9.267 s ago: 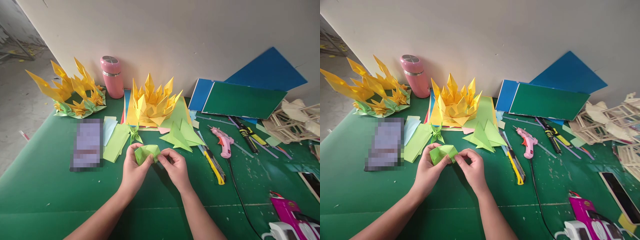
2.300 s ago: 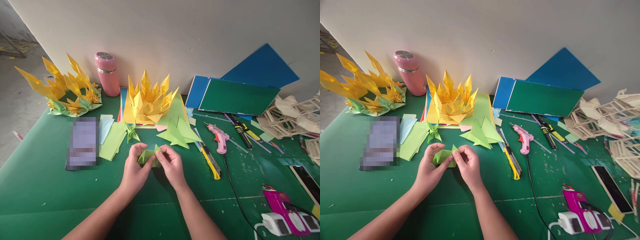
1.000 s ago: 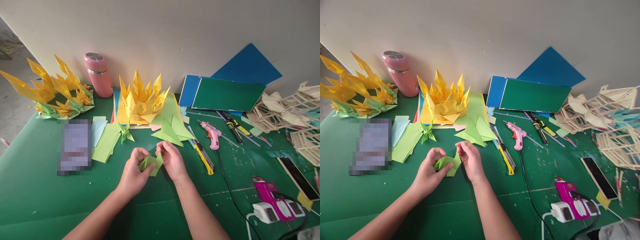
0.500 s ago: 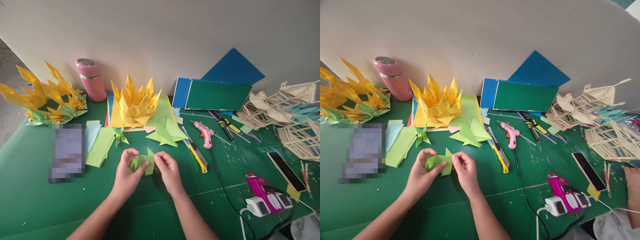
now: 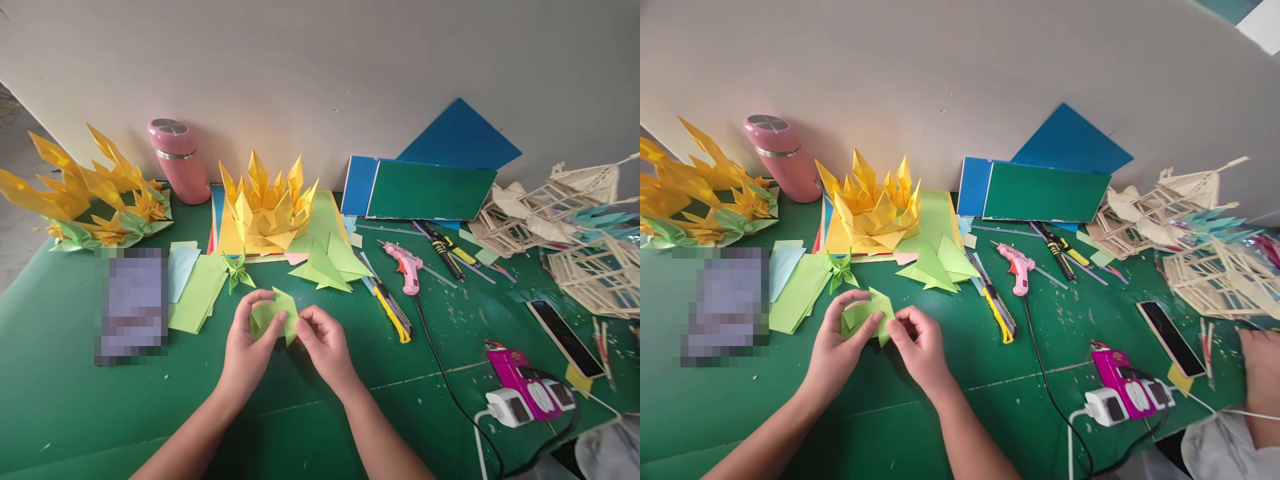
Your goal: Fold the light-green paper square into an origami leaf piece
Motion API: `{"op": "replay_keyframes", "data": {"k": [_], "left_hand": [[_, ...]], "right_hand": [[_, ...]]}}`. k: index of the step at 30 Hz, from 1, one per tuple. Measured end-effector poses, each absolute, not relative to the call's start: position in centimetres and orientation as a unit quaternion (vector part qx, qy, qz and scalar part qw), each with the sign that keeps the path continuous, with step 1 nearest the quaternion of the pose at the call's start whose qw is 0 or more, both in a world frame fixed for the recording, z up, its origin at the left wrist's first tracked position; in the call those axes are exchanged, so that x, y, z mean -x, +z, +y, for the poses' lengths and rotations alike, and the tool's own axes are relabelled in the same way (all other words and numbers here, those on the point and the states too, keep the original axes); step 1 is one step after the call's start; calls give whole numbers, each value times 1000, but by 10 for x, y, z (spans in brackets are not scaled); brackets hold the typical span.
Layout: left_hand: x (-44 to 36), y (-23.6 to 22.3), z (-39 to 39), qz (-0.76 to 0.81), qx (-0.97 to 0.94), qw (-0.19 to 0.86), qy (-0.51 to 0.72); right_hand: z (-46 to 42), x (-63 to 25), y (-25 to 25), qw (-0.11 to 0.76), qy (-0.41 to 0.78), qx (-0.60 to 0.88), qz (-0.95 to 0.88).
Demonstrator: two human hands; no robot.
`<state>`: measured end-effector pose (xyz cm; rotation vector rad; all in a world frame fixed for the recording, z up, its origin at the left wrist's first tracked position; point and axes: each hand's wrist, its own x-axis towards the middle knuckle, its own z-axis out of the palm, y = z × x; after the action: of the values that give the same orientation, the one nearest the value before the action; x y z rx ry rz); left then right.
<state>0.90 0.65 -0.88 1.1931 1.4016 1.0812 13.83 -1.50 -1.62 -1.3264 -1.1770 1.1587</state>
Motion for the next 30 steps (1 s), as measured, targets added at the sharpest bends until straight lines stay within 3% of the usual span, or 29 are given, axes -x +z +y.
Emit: {"op": "replay_keyframes", "data": {"k": [9,17,22,25,30], "left_hand": [[-9,-10,7,554,-522,449,468],[-8,-3,8,494,-543,521,436],[-2,1,11,464,-469,646,384],[-1,1,15,446,-418,682,402],[0,-1,20,468,-455,656,379]], "right_hand": [[-17,-140,-14,466,448,551,-527],[-15,-148,-14,525,391,547,-522],[-13,-156,-16,537,432,567,-450],[-13,-160,-16,523,456,563,-448],[-14,-160,-13,467,481,559,-488]]}}
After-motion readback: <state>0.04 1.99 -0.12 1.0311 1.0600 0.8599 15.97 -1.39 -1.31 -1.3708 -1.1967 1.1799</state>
